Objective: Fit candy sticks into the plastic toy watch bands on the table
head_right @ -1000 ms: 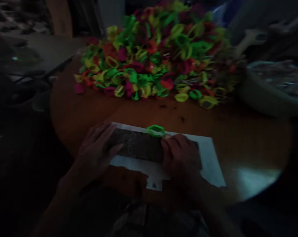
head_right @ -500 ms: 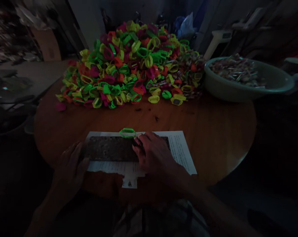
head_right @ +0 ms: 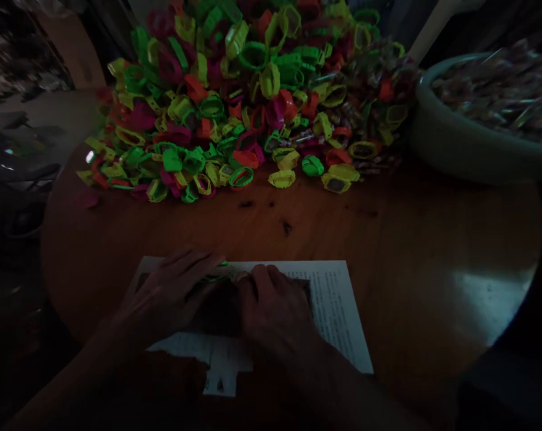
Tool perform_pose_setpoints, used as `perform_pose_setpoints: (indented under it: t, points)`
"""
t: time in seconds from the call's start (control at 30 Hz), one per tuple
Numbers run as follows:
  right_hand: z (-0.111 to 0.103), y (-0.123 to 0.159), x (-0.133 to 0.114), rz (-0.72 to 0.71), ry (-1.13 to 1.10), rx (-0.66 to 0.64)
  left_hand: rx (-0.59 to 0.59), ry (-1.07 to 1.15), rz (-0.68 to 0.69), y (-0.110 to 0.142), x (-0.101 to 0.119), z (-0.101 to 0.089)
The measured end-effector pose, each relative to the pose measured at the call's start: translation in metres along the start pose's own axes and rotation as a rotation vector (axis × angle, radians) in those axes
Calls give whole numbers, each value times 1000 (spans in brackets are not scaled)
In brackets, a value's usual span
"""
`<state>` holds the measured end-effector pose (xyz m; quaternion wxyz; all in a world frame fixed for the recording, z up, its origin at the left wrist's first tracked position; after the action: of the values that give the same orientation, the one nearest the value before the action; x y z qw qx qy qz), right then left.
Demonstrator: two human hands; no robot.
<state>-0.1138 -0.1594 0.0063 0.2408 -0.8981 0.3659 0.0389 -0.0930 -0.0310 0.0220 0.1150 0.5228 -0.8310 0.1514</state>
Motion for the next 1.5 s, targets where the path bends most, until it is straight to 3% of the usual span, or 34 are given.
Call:
perform_pose_setpoints:
  t: [0.1,0.2,0.3,0.43,0.57,0.73,0.97,1.13,1.33,1.5]
  points:
    - [-3,-6,7,20,-33,2,-23,19,-48,-7,-2,-4]
    - [-15,-9,7,-67,34,54,-36,37,-89,-11,3,-6]
    - [-23,-2,-1,-189,131,4,-47,25,-56,-12,17,-7]
    - [-32,17,-17,-236,192,-55,-105,41,19,2,38,-6]
    - [-31,34,-33,-281,52,-69,-126,136,-19,24,47,-15]
    - [-42,39,-40,-307,-162,59,-142,241,-24,42,57,-31]
    - [-41,27,-34,-114,-571,-126,-192,378,44,46,55,-26]
    - [-34,18,-33,-51,-681,-277,-266,356,-114,41,37,-20]
    - [-31,18,-33,-171,-587,-218,-320,435,-206,39,30,-10]
    - [-27,23,-22,-147,-552,-139,-221,420,-186,41,37,-8]
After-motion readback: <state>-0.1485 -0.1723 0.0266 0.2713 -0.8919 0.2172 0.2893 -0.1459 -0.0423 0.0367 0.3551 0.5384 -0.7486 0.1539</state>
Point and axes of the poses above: each hand's wrist, its own y-axis away from the middle knuckle, its own z-axis out of the palm, x = y × z, the point moved 8 cm from there along -y, towards the middle knuckle, and after that the axes turned 12 degrees about -z, right-handed, at the moved point
